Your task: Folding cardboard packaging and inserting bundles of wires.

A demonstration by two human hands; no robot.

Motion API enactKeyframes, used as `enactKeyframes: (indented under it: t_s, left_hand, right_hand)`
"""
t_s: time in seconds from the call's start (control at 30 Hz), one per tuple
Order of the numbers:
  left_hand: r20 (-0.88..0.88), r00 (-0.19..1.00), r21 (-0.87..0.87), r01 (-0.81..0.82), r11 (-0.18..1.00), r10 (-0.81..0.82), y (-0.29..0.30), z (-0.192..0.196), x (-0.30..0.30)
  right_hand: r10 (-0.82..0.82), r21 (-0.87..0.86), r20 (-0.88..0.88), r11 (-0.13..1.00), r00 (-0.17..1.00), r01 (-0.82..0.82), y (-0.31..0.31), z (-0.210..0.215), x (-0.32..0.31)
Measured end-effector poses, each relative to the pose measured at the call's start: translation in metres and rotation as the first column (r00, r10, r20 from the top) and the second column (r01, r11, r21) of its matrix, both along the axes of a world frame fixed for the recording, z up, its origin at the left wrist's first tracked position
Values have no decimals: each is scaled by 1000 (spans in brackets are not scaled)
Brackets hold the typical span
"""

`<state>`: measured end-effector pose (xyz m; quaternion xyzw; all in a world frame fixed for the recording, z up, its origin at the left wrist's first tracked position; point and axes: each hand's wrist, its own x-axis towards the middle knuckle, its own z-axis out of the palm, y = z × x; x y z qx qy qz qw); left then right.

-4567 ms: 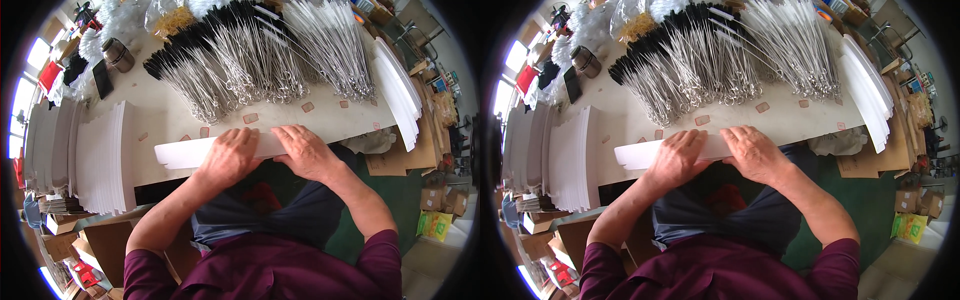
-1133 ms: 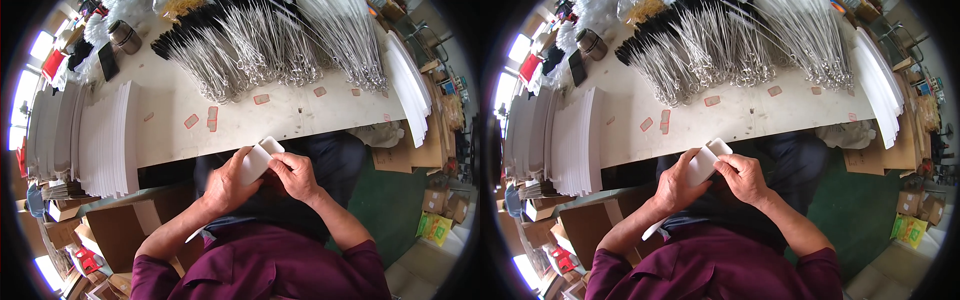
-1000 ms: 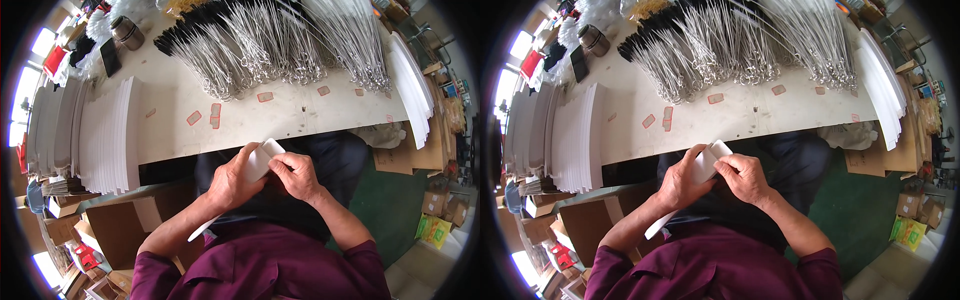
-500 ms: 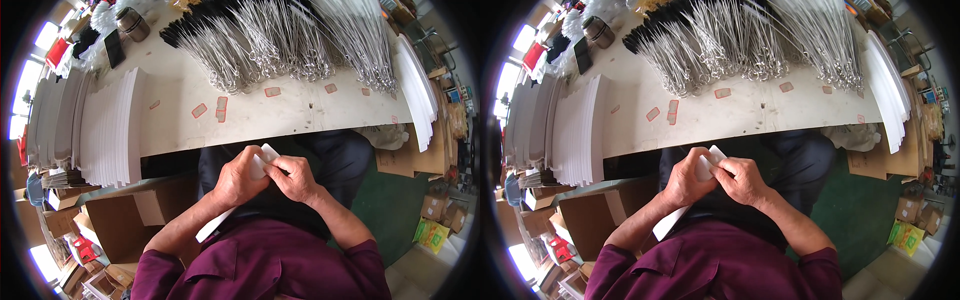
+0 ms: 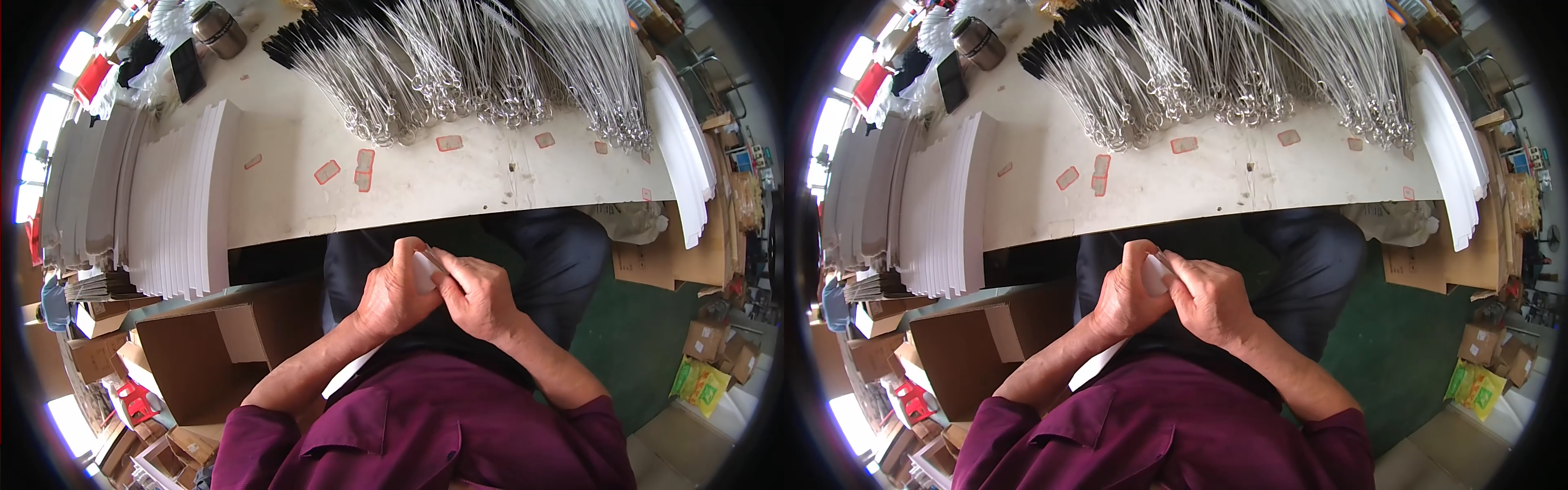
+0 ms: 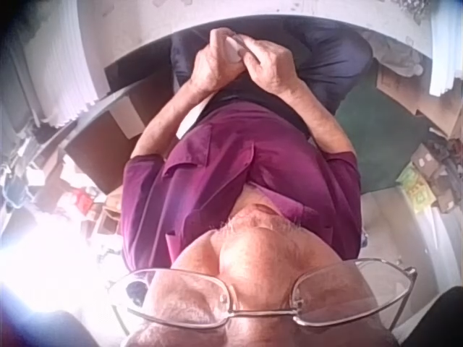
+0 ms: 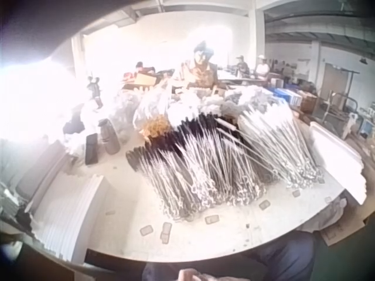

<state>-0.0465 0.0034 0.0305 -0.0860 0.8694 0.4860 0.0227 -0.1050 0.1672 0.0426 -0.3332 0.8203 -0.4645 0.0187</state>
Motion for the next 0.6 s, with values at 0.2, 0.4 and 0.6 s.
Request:
enactKeyframes:
  t_s: [0.2,0.4,0.6]
  left_hand:
    - [-24,1000,-51,5,999,-6,3,-4,3]
    - [-30,998,-152,42,988,-47,6,-11,4]
    - [-187,982,-209,-4,978,-36,9,-10,8]
  right_hand:
    - [34,73,179,996,983,-47,3,-2,-7]
    - [-91,-25,489,993,867,118,-10,-10,1]
    - [-73,-130,650,970,757,205,-4,-22,-4]
